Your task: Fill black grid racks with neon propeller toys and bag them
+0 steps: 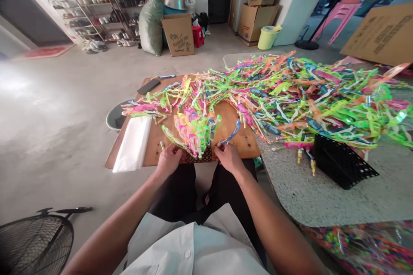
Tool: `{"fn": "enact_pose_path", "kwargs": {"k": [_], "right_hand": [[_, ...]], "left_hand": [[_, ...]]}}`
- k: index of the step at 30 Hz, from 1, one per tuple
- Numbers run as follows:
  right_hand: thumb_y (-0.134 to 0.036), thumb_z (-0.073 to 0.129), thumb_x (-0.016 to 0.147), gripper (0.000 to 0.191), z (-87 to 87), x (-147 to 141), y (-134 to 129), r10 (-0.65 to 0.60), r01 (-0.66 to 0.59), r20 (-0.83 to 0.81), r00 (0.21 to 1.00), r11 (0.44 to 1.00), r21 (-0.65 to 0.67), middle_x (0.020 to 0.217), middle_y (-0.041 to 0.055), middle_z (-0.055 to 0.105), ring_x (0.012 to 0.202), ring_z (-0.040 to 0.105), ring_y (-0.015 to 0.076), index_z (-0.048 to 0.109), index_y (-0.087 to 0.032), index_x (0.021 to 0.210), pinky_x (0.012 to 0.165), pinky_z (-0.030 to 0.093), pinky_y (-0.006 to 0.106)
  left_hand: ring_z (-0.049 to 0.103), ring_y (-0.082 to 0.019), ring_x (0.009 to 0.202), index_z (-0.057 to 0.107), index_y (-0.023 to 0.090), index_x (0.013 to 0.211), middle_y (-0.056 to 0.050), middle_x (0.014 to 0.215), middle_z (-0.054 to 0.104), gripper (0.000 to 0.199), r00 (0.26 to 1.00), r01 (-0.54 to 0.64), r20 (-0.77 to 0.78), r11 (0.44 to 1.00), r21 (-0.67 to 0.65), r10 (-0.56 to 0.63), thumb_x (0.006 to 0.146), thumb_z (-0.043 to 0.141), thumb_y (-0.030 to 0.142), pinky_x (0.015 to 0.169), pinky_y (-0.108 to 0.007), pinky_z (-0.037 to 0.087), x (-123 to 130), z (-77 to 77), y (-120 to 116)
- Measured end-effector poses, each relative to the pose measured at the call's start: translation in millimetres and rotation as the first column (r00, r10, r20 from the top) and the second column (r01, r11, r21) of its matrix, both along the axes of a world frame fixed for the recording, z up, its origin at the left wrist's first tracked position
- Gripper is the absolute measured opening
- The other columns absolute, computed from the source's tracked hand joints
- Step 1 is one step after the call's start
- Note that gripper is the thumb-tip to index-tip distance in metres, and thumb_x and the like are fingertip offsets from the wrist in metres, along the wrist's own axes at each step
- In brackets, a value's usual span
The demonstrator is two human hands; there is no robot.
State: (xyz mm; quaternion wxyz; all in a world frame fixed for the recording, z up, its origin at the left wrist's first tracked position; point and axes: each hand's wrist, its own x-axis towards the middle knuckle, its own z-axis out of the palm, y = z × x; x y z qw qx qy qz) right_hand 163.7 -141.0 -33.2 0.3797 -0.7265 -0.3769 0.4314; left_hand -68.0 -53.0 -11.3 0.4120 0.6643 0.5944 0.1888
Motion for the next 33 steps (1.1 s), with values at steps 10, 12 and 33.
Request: {"fn": "enact_pose_path", "kwargs": {"k": [10, 12, 33], "right_hand": [[-0.046, 0.056, 0.089, 0.025, 2.3, -1, -4, 0.163, -0.166, 0.111, 0.98, 0.986, 0.018, 0.066, 0.0008, 0.067, 0.062, 0.065, 0.0185, 0.062, -0.023, 0.081, 0.055, 0.048, 0.026], [-0.043, 0.058, 0.087, 0.022, 6.8, -4, -3, 0.147, -0.155, 0.198, 0.969, 0.988, 0.024, 0.067, 0.0017, 0.068, 0.066, 0.066, 0.0196, 0.063, -0.022, 0.079, 0.059, 0.048, 0.027], [-0.04, 0.063, 0.083, 0.022, -1.8, -8, -5, -0.031, -0.04, 0.31, 0.95, 0.975, 0.22, 0.074, 0.0055, 0.073, 0.071, 0.068, 0.0226, 0.069, -0.019, 0.087, 0.07, 0.05, 0.032]], "left_hand": [[0.061, -0.016, 0.042, 0.059, 0.02, 0.063, -0.001, 0.053, 0.065, 0.048, 0.979, 0.088, -0.158, 0.967, -0.238, -0.128, 0.084, 0.058, 0.064, 0.045, -0.025, 0.04, -2, 10.9, 7], [0.06, -0.017, 0.042, 0.059, 0.022, 0.06, 0.0, 0.045, 0.06, 0.052, 0.961, 0.121, -0.218, 0.969, -0.214, -0.168, 0.08, 0.061, 0.07, 0.046, -0.024, 0.037, 0, 11.2, 11], [0.066, -0.015, 0.063, 0.069, 0.018, 0.093, 0.0, 0.07, 0.068, 0.039, 0.896, -0.084, 0.408, 0.97, -0.226, 0.173, 0.074, 0.076, 0.051, 0.053, -0.022, 0.049, -9, -3.4, 3]]}}
